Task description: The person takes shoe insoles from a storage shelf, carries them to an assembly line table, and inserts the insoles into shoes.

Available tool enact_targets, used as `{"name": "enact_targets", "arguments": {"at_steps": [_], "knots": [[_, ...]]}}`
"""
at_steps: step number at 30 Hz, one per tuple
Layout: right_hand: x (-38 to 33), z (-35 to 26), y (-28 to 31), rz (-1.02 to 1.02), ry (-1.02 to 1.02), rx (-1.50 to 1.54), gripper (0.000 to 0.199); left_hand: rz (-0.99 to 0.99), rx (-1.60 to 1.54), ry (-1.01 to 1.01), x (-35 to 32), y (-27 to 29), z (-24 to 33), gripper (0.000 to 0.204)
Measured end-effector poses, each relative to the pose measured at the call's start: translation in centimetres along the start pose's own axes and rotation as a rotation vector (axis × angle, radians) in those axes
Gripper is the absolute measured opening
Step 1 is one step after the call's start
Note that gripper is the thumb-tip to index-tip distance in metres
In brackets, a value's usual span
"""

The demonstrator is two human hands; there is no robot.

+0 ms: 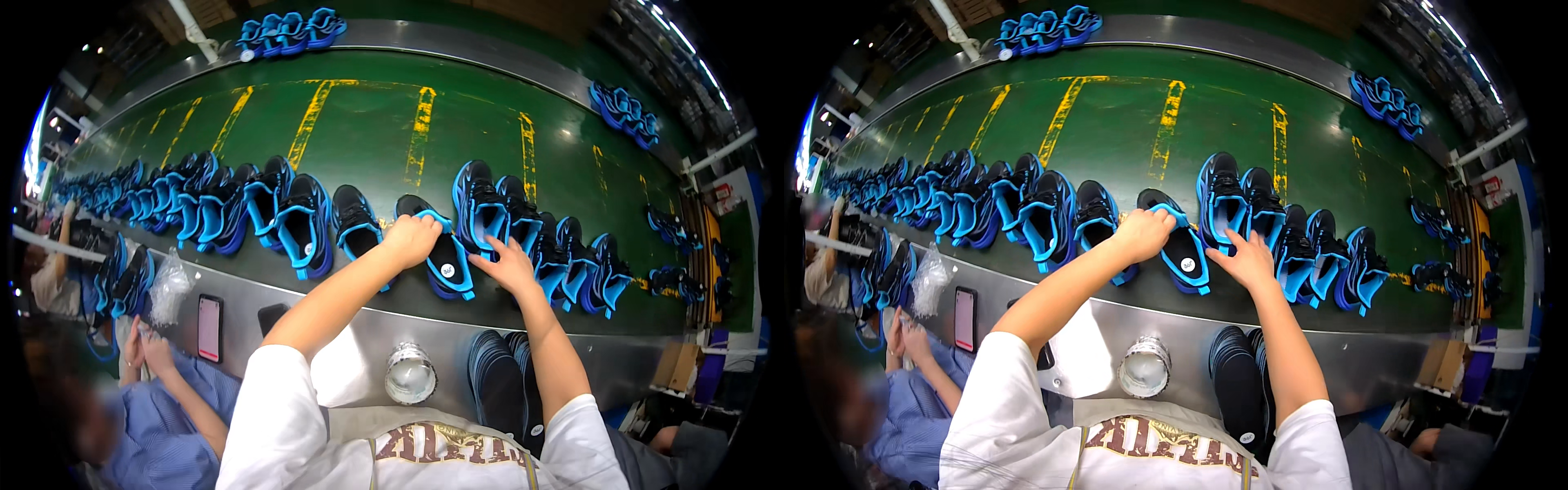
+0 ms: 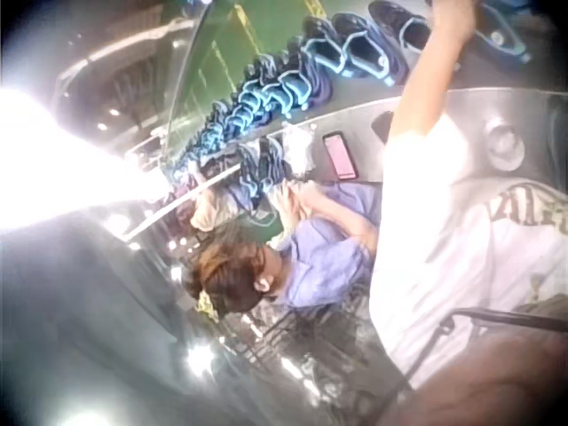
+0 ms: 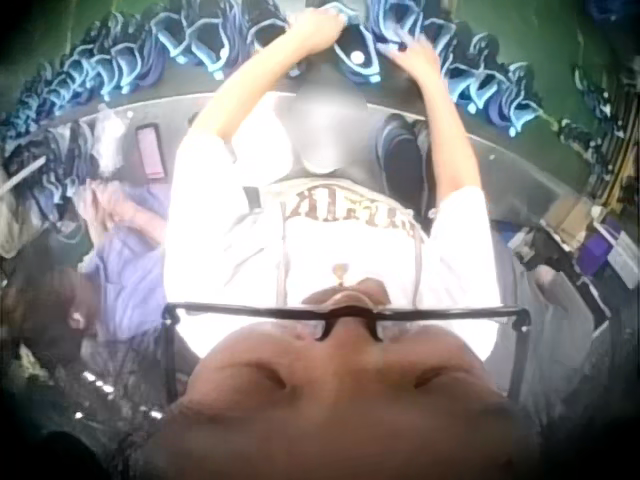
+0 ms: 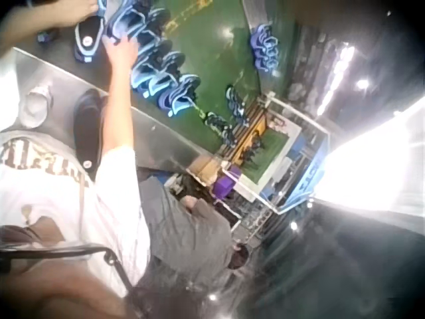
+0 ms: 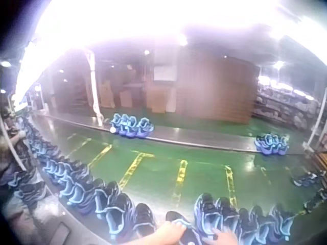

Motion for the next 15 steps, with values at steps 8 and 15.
{"name": "enact_targets", "arguments": {"at_steps": [8, 15], "knots": [[-3.1, 3.0, -1.7, 0.043, 0.068, -0.216, 0.039, 0.429, -1.477, 0.145, -6.4, 7.1, 3.9, 0.021], [-6.2, 8.5, 1.5, 0.204, -0.010, -0.374, 0.036, 0.232, -0.997, 0.008, -14.4, 3.2, 15.3, 0.014]]}}
Point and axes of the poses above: each hand's wrist, its own x-axis towards the middle knuckle, its own y-axis out of the back of the hand, z = x × y, the point moved 1 cm from there along x, towards the middle knuckle, and after that the axes turned 10 degrees about -z, right-handed, at the moved point
